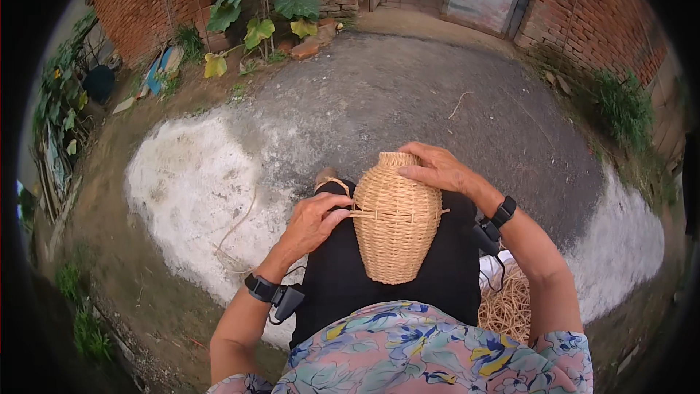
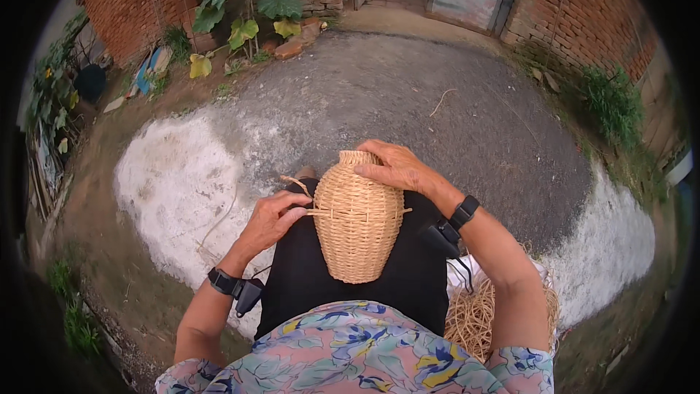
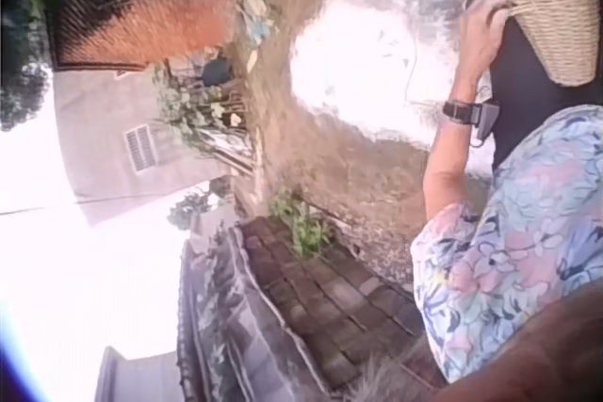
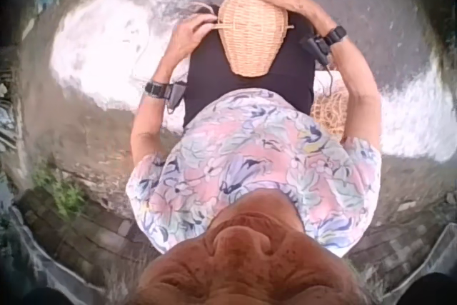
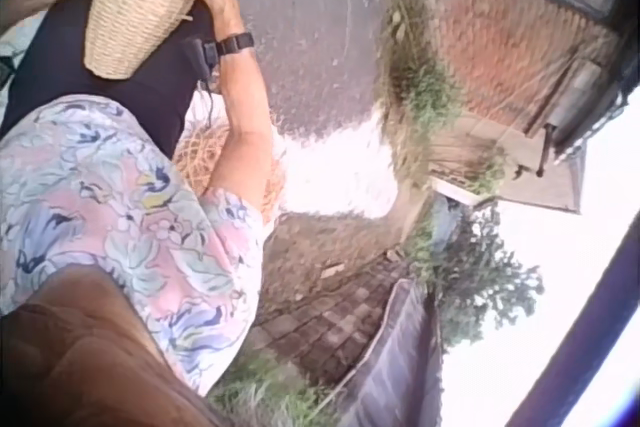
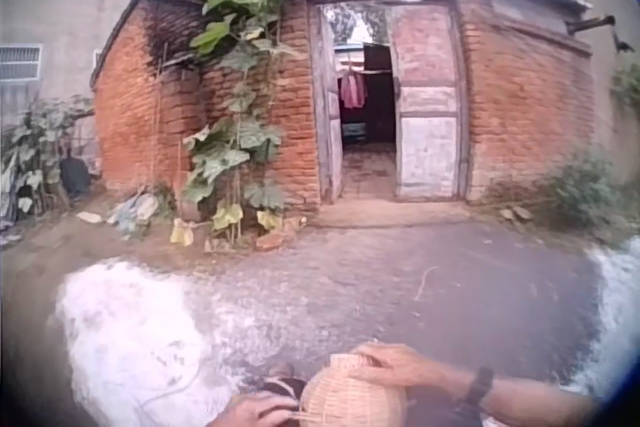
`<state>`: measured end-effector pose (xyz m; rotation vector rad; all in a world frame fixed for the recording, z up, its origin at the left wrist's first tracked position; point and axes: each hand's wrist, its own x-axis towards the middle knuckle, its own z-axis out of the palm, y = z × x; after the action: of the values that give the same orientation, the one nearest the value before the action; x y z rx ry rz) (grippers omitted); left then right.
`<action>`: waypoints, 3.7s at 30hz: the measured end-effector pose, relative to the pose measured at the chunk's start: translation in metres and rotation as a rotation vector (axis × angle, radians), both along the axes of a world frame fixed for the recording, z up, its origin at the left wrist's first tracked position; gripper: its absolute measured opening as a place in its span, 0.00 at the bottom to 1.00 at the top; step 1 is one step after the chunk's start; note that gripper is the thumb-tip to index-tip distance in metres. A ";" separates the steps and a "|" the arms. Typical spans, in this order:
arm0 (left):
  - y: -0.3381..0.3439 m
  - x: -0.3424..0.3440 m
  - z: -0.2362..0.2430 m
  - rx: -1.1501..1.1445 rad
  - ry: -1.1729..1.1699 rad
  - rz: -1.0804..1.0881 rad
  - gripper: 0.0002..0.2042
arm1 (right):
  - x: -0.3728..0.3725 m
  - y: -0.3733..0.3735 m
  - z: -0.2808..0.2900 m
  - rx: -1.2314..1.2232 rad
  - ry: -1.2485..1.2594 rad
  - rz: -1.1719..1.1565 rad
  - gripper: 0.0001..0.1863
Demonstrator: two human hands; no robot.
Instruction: Weave a basket using dried plant fibers or straw.
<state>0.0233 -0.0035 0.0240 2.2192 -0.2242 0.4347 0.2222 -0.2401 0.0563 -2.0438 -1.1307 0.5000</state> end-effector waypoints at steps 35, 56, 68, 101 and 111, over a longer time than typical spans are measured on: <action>-0.016 -0.002 -0.005 -0.008 0.198 0.155 0.11 | -0.004 0.064 -0.006 -0.106 -0.271 -0.154 0.17; -0.049 -0.025 -0.051 -1.489 0.319 0.079 0.11 | -0.018 0.012 0.004 0.202 0.128 -0.161 0.22; -0.022 -0.044 -0.023 -1.624 0.229 0.070 0.14 | -0.038 -0.006 0.028 0.216 0.270 -0.185 0.21; -0.082 -0.072 0.018 -0.659 0.660 -0.637 0.16 | -0.101 -0.133 0.054 0.371 0.330 -0.420 0.17; -0.089 -0.071 0.026 -0.537 0.696 -0.692 0.13 | -0.138 -0.175 0.051 0.373 0.385 -0.484 0.15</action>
<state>-0.0479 -0.0924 0.0497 1.5139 -0.4137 -0.5882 0.0840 -0.4149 0.1068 -1.7144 -0.4370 0.3788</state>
